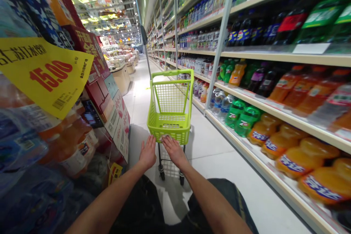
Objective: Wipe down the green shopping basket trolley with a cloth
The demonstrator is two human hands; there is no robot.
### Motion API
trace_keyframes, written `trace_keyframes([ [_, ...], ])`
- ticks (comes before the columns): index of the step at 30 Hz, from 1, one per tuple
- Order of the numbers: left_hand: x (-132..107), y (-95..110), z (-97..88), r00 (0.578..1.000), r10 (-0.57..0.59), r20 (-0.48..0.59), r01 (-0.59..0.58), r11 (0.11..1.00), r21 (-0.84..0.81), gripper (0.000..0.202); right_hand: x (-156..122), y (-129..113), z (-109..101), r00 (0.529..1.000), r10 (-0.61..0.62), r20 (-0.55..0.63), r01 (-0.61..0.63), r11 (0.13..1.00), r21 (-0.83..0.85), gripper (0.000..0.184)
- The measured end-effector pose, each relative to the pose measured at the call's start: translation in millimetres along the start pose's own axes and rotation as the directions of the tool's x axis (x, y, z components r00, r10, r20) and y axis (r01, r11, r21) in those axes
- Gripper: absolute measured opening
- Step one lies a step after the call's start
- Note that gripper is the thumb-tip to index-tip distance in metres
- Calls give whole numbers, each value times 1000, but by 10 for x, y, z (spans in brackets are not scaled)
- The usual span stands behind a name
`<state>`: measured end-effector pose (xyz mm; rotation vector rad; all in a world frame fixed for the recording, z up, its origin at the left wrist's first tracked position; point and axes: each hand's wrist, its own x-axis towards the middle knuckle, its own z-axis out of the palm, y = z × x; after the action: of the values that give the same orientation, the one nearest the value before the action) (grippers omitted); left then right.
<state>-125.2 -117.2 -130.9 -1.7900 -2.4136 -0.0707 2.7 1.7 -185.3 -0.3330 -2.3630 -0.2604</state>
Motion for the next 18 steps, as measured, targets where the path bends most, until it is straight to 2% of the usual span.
trace_keyframes([
  [3,-28,70,32,999,40,4,-40,999,-3,72,-88,12,-67,1000,1,10,-1,1000,3,48],
  [9,54,197,-109,1000,19,-18,-20,999,-35,74,262,92,-484,997,36,-64,-34,999,35,48],
  [12,85,281,-169,999,34,-31,-36,998,-51,73,216,158,-458,998,61,-8,-61,998,24,46],
  [16,60,366,-143,995,96,-19,-97,994,-41,71,-107,173,-282,993,74,96,-78,996,31,46],
  [18,47,386,-115,992,124,-11,-125,992,-37,71,-218,167,-261,991,76,110,-82,996,43,46],
])
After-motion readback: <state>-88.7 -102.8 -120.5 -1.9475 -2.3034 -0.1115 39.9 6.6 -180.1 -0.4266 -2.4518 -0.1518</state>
